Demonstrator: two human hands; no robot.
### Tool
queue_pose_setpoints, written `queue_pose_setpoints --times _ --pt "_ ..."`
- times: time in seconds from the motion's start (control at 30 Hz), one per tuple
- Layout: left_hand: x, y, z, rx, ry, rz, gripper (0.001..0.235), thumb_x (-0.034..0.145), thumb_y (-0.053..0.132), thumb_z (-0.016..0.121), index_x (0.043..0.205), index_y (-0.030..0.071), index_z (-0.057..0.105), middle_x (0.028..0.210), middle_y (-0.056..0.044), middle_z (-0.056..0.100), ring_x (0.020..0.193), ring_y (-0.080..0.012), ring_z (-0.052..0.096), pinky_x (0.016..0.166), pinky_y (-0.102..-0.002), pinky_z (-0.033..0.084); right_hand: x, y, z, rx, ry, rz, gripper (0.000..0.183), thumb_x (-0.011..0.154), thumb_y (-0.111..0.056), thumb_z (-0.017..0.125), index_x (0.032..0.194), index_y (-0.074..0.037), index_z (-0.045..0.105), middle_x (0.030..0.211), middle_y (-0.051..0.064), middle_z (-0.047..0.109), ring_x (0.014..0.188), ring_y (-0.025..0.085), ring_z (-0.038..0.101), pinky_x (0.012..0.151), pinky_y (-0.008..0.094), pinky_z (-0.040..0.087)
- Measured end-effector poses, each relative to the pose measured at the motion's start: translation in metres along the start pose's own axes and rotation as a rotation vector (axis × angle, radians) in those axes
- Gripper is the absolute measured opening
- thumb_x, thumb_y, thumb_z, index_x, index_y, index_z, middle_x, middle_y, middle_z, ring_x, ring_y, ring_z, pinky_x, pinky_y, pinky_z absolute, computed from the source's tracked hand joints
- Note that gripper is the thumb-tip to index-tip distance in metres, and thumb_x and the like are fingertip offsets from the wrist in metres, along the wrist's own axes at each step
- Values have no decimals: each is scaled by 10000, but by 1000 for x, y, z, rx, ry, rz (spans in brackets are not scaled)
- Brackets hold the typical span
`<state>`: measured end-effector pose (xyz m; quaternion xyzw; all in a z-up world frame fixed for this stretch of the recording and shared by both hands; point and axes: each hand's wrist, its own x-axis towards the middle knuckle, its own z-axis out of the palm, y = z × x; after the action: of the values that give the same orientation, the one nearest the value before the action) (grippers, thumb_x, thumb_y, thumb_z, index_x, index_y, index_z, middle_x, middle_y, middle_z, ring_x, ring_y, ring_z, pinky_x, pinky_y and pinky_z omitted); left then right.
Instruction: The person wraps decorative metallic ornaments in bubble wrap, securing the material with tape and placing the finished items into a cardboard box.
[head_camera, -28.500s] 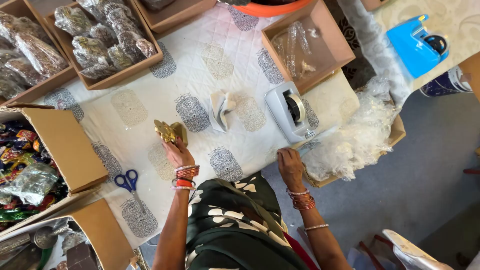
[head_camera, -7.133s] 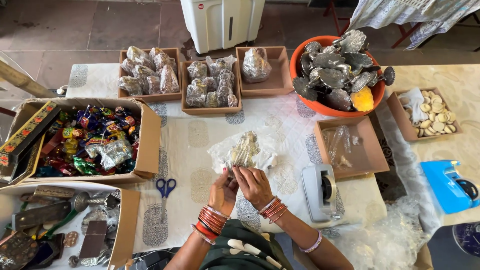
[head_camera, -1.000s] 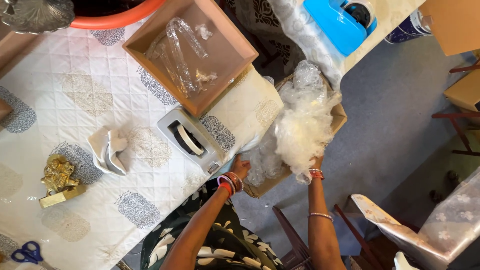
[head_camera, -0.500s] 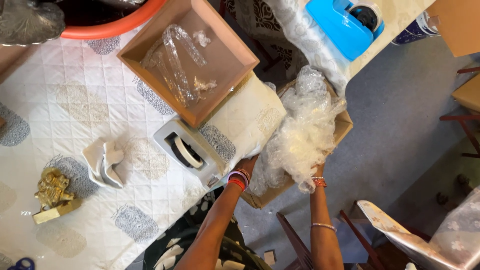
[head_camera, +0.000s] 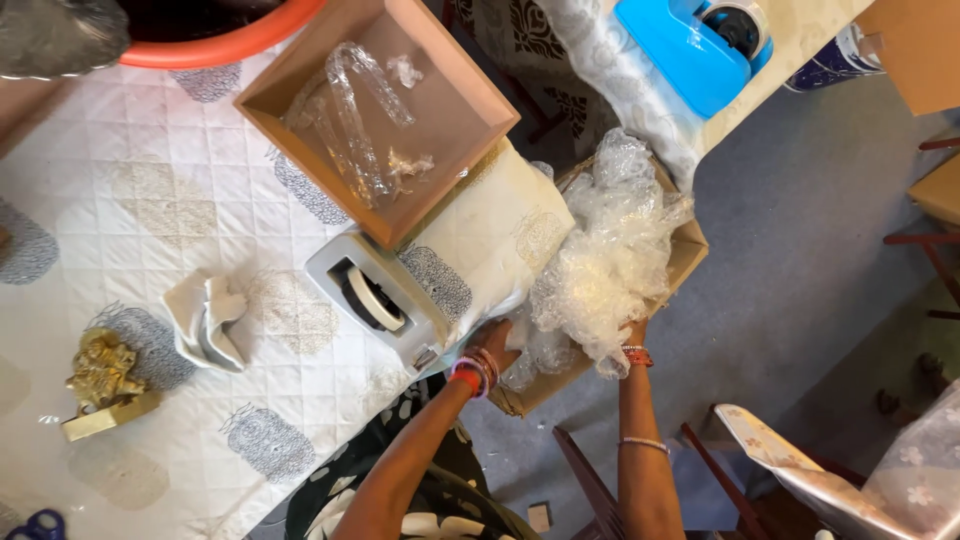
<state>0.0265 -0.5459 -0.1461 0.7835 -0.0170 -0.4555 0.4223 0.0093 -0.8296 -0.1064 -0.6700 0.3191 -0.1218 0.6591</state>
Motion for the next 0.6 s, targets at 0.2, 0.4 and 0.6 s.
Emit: queue_pose_setpoints --times 0.2,0.4,0.6 --pt "-30 27 -27 -97 85 53 930 793 359 795 1525 53 308 1569 -184 360 1471 -354 330 1227 -415 238 12 33 -6 36 13 1 303 983 -20 583 1282 26 590 1211 136 691 1057 237 689 889 381 604" --pt "-16 25 12 459 185 179 557 958 291 702 1342 55 373 1631 -264 238 1473 -478 270 1163 -525 287 20 73 -41 37 41 31 319 979 -6 582 1296 29 583 1226 135 685 1068 241 687 896 388 603" --pt "-49 100 -15 -72 320 191 818 907 286 718 1510 -30 264 1596 -223 279 1300 -419 517 1023 -482 511 -2 85 -47 -23 39 47 347 960 6 587 1306 24 576 1248 139 670 1092 256 673 915 396 588"
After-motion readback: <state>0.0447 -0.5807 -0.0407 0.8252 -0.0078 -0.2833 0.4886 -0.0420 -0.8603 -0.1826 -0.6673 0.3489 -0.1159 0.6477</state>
